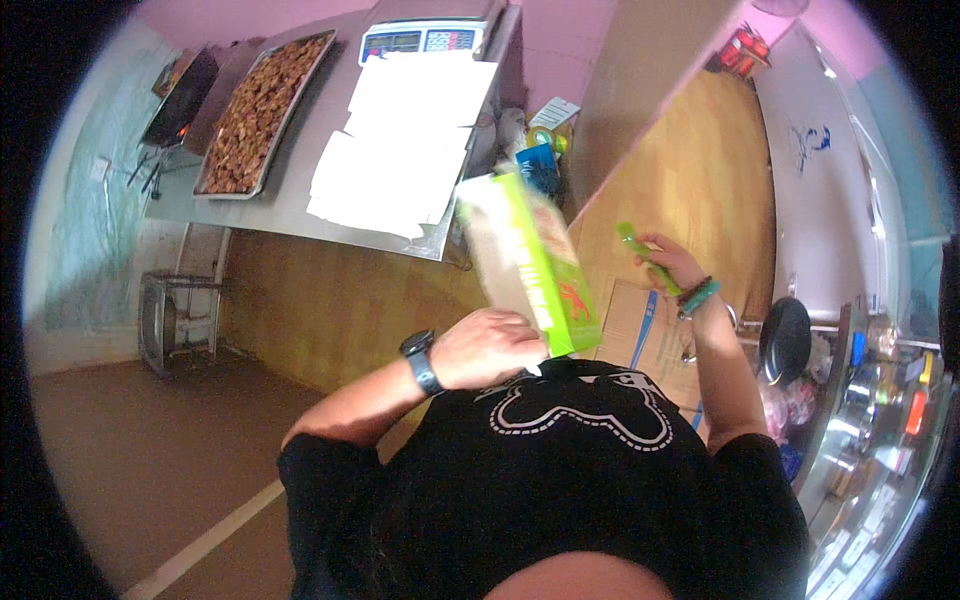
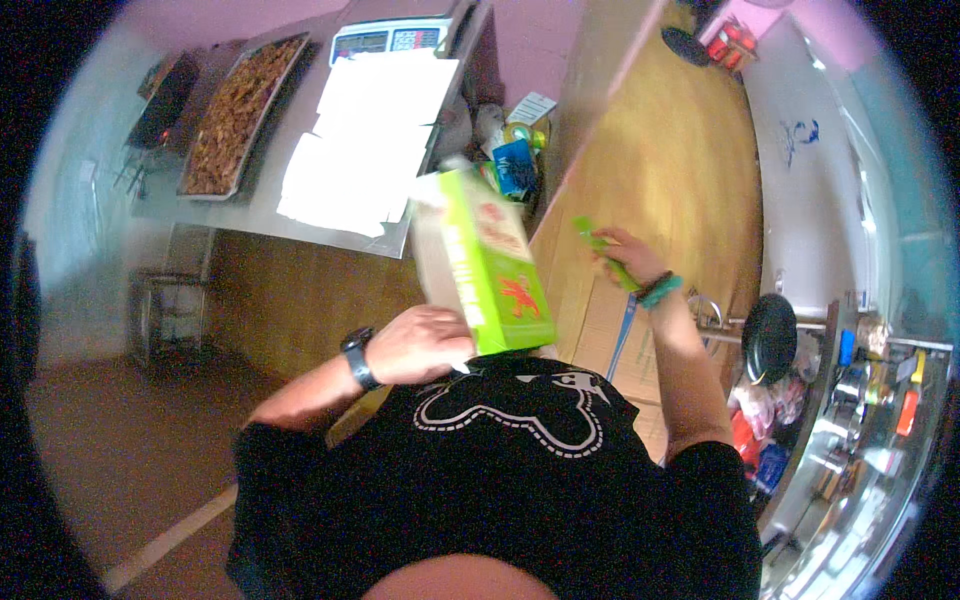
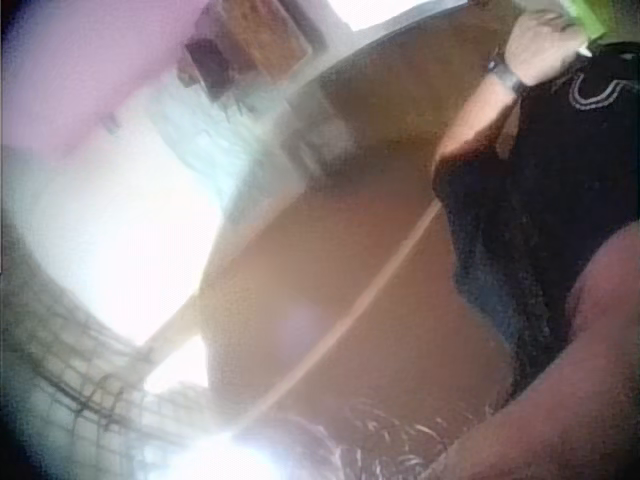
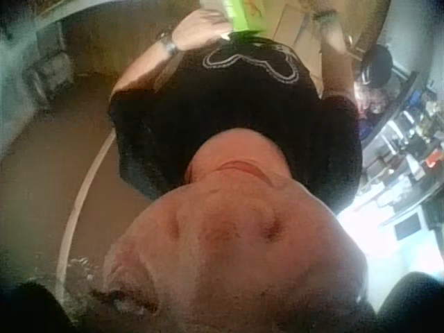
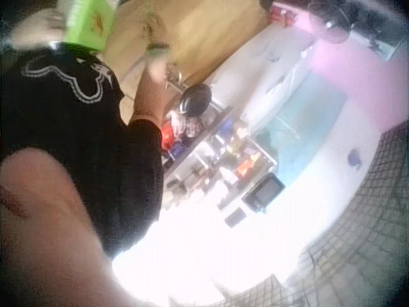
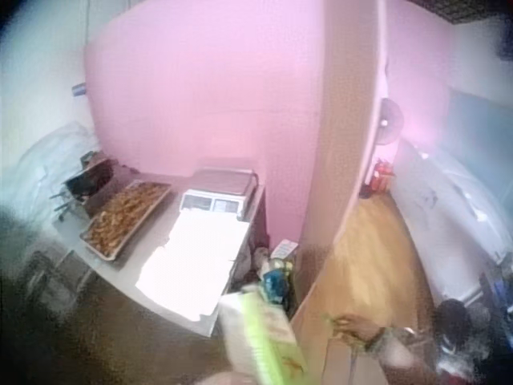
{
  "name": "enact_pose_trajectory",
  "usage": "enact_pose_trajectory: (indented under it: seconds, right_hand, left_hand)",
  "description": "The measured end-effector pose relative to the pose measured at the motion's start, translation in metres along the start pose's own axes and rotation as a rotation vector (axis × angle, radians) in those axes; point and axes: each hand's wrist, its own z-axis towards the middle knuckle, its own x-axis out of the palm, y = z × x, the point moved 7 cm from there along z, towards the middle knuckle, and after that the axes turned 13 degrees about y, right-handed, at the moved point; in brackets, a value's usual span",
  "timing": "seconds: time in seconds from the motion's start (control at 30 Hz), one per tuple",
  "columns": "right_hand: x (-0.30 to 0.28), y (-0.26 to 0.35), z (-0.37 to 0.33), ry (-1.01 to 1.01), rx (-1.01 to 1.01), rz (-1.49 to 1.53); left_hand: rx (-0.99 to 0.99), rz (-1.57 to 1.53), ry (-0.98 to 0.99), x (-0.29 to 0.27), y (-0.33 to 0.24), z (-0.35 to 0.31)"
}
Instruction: The person folds cardboard boxes and places sheets of paper inside them.
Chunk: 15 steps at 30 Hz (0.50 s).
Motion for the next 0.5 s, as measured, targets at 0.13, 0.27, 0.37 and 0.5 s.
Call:
enact_pose_trajectory:
  seconds: [0.13, 0.27, 0.37, 0.5]
  right_hand:
    - [0.063, 0.055, 0.088, 0.026, -0.278, -0.608]
    - [0.149, 0.084, 0.204, 0.344, -0.228, -0.259]
    - [0.183, 0.098, 0.283, 0.271, -0.207, -0.281]
    - [0.186, 0.083, 0.385, 0.213, -0.123, -0.262]
  left_hand:
    - [-0.274, -0.192, -0.219, -0.038, 0.0, -0.058]
    - [-0.555, -0.452, -0.593, -0.042, 0.011, -0.131]
    - [-0.654, -0.64, -0.862, -0.035, 0.018, -0.171]
    - [-0.642, -0.788, -0.998, -0.034, 0.025, -0.194]
